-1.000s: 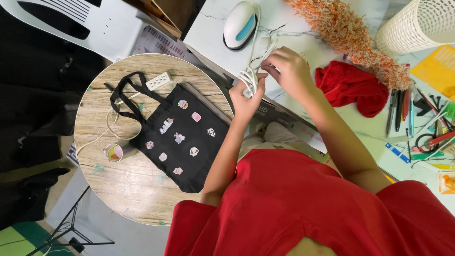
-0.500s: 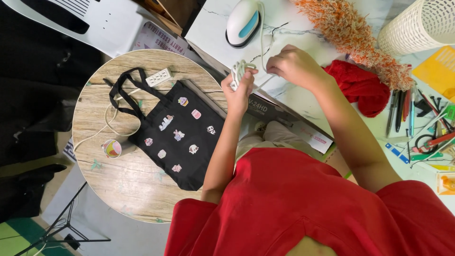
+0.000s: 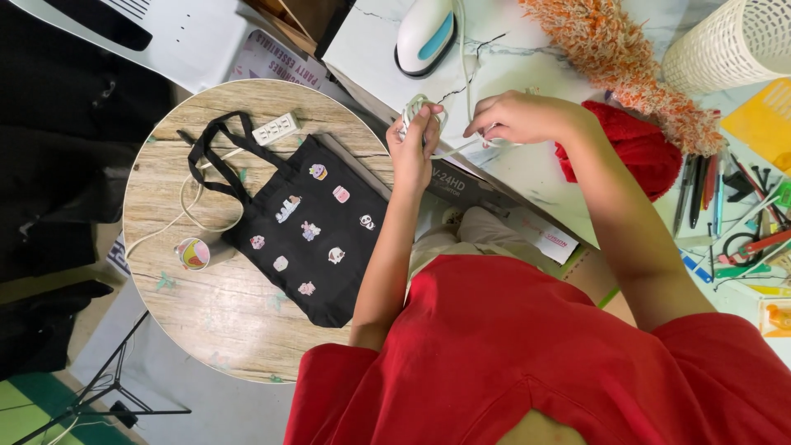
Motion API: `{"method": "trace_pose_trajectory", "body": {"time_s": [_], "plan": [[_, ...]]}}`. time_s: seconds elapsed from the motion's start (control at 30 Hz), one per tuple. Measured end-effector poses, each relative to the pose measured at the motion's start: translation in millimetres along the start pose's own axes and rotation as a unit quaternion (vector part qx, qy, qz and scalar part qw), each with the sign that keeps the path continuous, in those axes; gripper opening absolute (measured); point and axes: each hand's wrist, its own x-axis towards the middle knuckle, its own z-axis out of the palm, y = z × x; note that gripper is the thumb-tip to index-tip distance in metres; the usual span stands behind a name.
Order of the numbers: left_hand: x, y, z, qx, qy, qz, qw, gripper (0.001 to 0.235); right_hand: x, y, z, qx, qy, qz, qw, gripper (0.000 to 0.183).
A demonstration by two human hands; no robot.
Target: Organizing and preparing craft tools and supplies on a workbench, including winding cords for a glue gun and heat press.
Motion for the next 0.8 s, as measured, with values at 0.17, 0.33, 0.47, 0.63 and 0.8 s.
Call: {"method": "trace_pose_trajectory", "body": {"time_s": [0.17,0.33,0.47,0.63,0.8], "plan": [[1,5,2,0.012,-0.005,-0.023,1.0,0.026,-3,-14,-1,-0.02,0.015,0.055,0.998,0.023],[5,4,1,0.093,0.013,-0.079,0.992,0.026,-5,-13,1,-0.065,0.065,0.044,0.995,0.02],[7,-2,-5,0.111,0.021,-0.113,0.987,0.026,-5,-8,2,-0.022,0.137,-0.058,0.989,0.017],[7,-12,-9,0.149,-0.047,-0.143,0.977,0.024,2,0,16,0.087,0.29,-0.016,0.953,0.014],[6,-12,-2,0.196,-0.052,-0.157,0.967,0.026,7,8,35,0.076,0.344,0.001,0.936,0.013]]}}
